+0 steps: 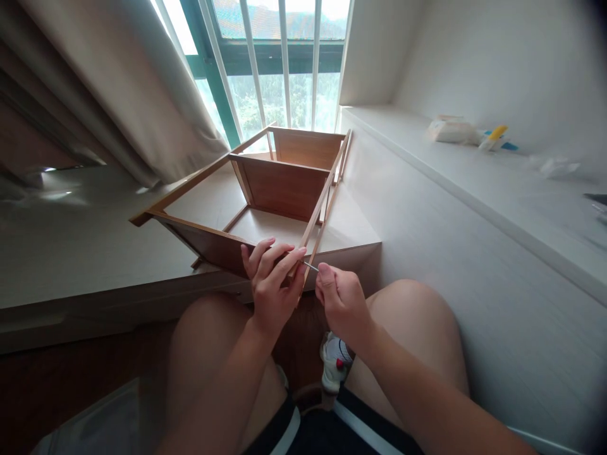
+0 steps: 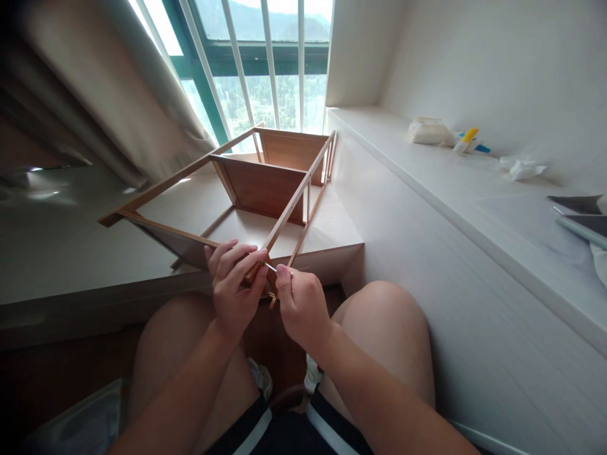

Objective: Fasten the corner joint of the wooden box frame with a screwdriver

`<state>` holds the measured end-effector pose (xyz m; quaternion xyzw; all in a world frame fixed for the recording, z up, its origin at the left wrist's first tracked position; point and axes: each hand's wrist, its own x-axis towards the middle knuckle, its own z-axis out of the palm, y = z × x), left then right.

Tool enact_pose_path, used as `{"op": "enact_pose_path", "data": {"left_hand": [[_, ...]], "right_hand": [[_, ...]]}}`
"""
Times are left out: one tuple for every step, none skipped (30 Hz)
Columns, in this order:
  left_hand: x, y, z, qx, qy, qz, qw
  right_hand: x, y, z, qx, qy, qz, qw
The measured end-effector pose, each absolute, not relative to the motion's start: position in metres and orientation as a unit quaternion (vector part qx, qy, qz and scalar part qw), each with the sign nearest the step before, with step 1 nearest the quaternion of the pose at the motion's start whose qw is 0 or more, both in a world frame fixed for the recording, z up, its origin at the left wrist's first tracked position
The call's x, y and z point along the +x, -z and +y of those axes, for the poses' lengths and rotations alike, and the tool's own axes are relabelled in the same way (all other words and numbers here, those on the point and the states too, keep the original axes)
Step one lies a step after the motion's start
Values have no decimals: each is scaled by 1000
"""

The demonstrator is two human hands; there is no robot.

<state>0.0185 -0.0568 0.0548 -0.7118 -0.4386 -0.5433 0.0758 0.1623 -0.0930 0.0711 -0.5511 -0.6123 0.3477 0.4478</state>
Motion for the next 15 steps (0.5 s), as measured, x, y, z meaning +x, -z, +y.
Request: {"op": "enact_pose_path", "data": {"left_hand": [[18,-55,-57,-712,544,-437,77],[19,-55,-56,-712,545,-436,79],[19,-55,-56,-712,545,-435,80],[19,-55,-56,-712,545,-435,82],[19,-55,-56,-712,545,-435,82],[19,-55,-56,-712,546,-434,84],[19,-55,-56,-711,548,-433,84],[19,-55,-56,-710,549,-432,84],[20,-55,-56,-709,551,-432,84],[20,-55,-56,-708,551,-432,85],[20,-54,-56,-708,551,-434,85],[20,-54,-56,-707,550,-435,85],[19,-54,-56,-707,549,-437,86],[19,-54,-56,-707,548,-438,87],[19,-55,-56,-707,547,-439,87]], "right_hand": [[159,-72,-94,-548,-395,-574,463],[155,-75,-94,-539,-443,-534,477],[153,-77,-94,-526,-491,-493,489],[151,-81,-94,-511,-539,-449,496],[151,-85,-93,-493,-589,-405,496],[151,-90,-93,-473,-637,-363,488],[152,-95,-93,-451,-683,-323,475],[154,-99,-93,-430,-723,-289,457],[156,-103,-93,-410,-754,-263,440],[158,-105,-93,-394,-777,-246,424],[159,-107,-94,-382,-791,-239,414],[159,-106,-94,-378,-795,-240,409],[158,-105,-94,-384,-787,-250,413],[158,-102,-93,-399,-765,-273,426],[157,-98,-93,-422,-727,-311,443]]}}
